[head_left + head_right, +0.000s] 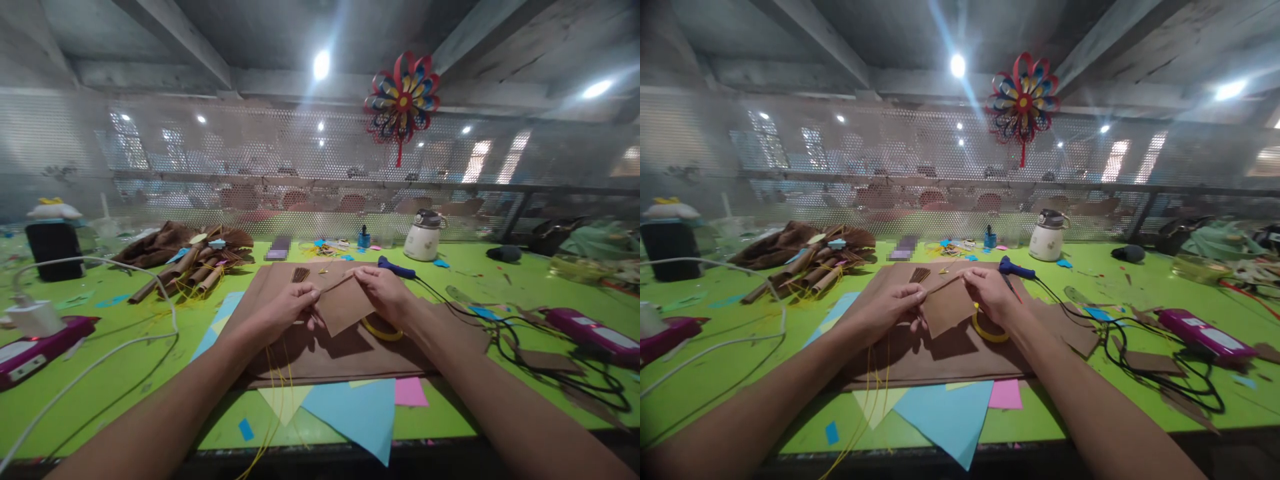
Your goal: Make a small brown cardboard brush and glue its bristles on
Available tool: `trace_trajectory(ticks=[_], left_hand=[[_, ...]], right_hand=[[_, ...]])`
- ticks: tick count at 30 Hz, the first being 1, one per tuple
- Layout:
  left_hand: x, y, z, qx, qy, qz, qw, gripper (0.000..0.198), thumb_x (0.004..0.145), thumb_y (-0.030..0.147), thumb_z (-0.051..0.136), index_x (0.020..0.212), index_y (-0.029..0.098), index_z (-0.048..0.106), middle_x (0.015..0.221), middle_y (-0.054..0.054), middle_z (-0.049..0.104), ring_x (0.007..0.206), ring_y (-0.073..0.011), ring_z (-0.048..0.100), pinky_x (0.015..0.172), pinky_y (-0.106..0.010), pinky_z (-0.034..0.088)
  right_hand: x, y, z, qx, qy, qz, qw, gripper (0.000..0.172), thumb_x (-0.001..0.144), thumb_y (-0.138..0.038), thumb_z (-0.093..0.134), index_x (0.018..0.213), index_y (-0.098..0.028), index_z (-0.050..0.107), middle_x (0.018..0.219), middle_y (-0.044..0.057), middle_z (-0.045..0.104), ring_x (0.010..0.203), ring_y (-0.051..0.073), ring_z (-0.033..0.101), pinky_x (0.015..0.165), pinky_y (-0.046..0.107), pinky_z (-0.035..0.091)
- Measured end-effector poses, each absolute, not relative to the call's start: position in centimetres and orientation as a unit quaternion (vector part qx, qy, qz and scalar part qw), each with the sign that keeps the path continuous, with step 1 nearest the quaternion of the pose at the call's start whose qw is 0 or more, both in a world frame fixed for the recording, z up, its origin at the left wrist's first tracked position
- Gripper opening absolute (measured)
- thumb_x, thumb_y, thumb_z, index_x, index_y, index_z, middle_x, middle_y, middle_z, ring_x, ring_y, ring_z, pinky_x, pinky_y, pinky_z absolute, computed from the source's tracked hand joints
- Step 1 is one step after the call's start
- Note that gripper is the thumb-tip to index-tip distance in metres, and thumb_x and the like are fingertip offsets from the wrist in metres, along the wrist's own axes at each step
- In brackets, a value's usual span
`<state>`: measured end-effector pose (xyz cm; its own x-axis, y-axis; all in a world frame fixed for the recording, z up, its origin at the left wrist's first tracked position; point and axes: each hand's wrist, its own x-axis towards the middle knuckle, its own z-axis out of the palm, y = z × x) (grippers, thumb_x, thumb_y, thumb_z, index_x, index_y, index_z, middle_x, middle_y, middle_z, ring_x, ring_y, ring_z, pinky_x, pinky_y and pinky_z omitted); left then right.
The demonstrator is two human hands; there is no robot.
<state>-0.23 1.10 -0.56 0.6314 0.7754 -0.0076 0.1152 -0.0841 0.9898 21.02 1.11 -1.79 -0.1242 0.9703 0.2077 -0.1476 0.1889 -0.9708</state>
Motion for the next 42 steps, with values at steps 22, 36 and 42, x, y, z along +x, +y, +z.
trace_trajectory(ticks=[22,36,42], left_hand=[[0.2,-0.4,-0.3,0.667,0.232,0.227,0.671,0.027,0.083,0.039,0.051,0.091,0.015,0.059,0.078,-0.008,0.063,0.065,-0.0149,0.057,0.059,-0.027,0.04],[0.6,0.4,0.1,0.742,0.346,0.323,0.473,0.021,0.07,0.035,0.066,0.072,0.014,0.063,0.058,0.0,0.054,0.055,-0.0104,0.044,0.055,-0.026,0.033],[0.2,0.9,-0.3,0.717,0.366,0.388,0.449,0.014,0.073,0.031,0.063,0.072,0.018,0.061,0.059,0.0,0.052,0.055,-0.0102,0.043,0.053,-0.026,0.033]], right_hand=[[20.5,-1.6,0.2,-0.263,-0.687,0.507,0.449,0.013,0.072,-0.029,0.068,0.078,-0.018,0.067,0.076,0.002,0.062,0.074,0.013,0.056,0.074,0.03,0.044],[19.8,-1.4,-0.3,-0.418,-0.695,0.457,0.365,0.017,0.069,-0.033,0.068,0.07,-0.016,0.066,0.052,-0.004,0.049,0.048,0.007,0.038,0.048,0.023,0.028],[19.7,-1.2,-0.4,-0.421,-0.631,0.473,0.448,0.016,0.062,-0.025,0.071,0.075,-0.016,0.067,0.061,-0.001,0.058,0.056,0.01,0.048,0.056,0.024,0.037]])
